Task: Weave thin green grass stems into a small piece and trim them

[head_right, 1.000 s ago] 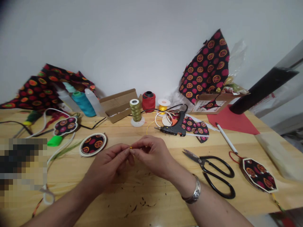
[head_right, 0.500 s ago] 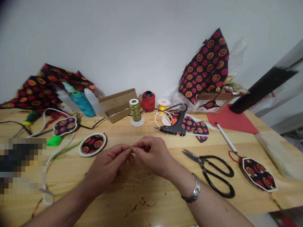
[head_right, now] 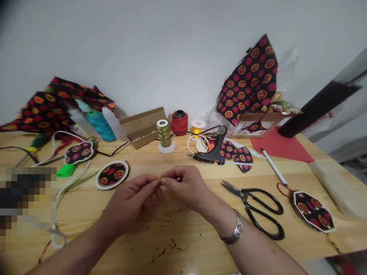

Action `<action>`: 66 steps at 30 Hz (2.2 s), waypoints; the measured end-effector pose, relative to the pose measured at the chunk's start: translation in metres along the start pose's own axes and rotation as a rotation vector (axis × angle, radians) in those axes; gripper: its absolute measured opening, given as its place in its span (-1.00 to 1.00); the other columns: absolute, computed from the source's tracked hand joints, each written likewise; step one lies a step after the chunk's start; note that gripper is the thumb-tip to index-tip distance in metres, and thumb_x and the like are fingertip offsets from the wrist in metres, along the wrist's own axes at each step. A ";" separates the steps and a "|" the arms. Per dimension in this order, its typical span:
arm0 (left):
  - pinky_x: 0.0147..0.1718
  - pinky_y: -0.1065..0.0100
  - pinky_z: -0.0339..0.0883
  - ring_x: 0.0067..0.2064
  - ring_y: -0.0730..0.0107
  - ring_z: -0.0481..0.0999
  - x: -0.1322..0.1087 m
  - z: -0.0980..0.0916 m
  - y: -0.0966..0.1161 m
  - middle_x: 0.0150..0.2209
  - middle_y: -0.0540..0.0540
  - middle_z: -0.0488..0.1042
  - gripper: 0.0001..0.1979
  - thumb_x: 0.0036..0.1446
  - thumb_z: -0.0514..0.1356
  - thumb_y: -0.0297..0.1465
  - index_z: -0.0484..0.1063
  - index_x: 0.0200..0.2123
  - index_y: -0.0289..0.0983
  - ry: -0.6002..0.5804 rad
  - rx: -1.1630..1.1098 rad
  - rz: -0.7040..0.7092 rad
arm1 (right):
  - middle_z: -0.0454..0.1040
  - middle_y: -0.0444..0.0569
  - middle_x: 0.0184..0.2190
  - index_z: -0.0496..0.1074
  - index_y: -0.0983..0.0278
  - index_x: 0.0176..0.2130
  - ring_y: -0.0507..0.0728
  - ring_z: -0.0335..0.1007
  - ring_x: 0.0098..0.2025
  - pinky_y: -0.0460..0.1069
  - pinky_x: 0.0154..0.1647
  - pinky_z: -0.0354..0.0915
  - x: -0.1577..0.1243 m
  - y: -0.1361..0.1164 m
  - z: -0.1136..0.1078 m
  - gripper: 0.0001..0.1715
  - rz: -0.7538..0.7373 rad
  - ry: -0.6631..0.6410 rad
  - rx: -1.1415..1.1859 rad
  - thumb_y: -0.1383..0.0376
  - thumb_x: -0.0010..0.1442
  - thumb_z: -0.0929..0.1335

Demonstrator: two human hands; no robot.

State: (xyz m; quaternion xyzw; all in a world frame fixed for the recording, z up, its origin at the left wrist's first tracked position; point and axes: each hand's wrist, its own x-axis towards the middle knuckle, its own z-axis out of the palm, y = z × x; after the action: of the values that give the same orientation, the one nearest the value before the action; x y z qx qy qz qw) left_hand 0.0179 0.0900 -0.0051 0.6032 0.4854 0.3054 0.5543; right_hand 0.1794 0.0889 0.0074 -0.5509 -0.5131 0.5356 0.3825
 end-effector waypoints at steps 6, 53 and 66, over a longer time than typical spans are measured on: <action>-0.68 0.50 -0.03 -0.64 0.55 0.13 0.000 0.000 0.001 -0.59 0.04 0.39 -0.75 0.13 0.11 -0.27 0.49 -0.48 -0.25 0.006 -0.002 -0.001 | 0.45 -0.14 -0.57 0.50 0.32 -0.45 -0.01 0.24 -0.53 -0.08 -0.47 0.16 0.000 0.000 -0.001 -0.90 -0.014 -0.017 -0.008 0.31 -0.02 0.38; -0.68 0.52 -0.06 -0.65 0.63 0.11 0.000 0.000 -0.004 -0.59 0.03 0.44 -0.77 0.11 0.16 -0.27 0.46 -0.47 -0.29 -0.143 -0.232 -0.054 | 0.35 -0.13 -0.56 0.45 0.36 -0.45 0.00 0.20 -0.49 -0.06 -0.43 0.14 0.004 0.005 -0.013 -0.79 -0.223 -0.199 -0.014 0.23 0.07 0.36; -0.67 0.50 -0.04 -0.64 0.61 0.13 0.001 -0.001 -0.002 -0.57 0.03 0.46 -0.78 0.11 0.16 -0.27 0.47 -0.45 -0.28 -0.142 -0.224 -0.040 | 0.37 -0.11 -0.54 0.42 0.36 -0.45 0.01 0.21 -0.49 -0.06 -0.43 0.14 0.004 0.006 -0.011 -0.79 -0.185 -0.222 0.074 0.23 0.01 0.39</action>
State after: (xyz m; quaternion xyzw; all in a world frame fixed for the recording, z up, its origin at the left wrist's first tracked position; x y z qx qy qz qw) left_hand 0.0169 0.0909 -0.0072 0.5479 0.4197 0.3034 0.6569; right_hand 0.1904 0.0933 0.0017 -0.4243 -0.5808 0.5740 0.3912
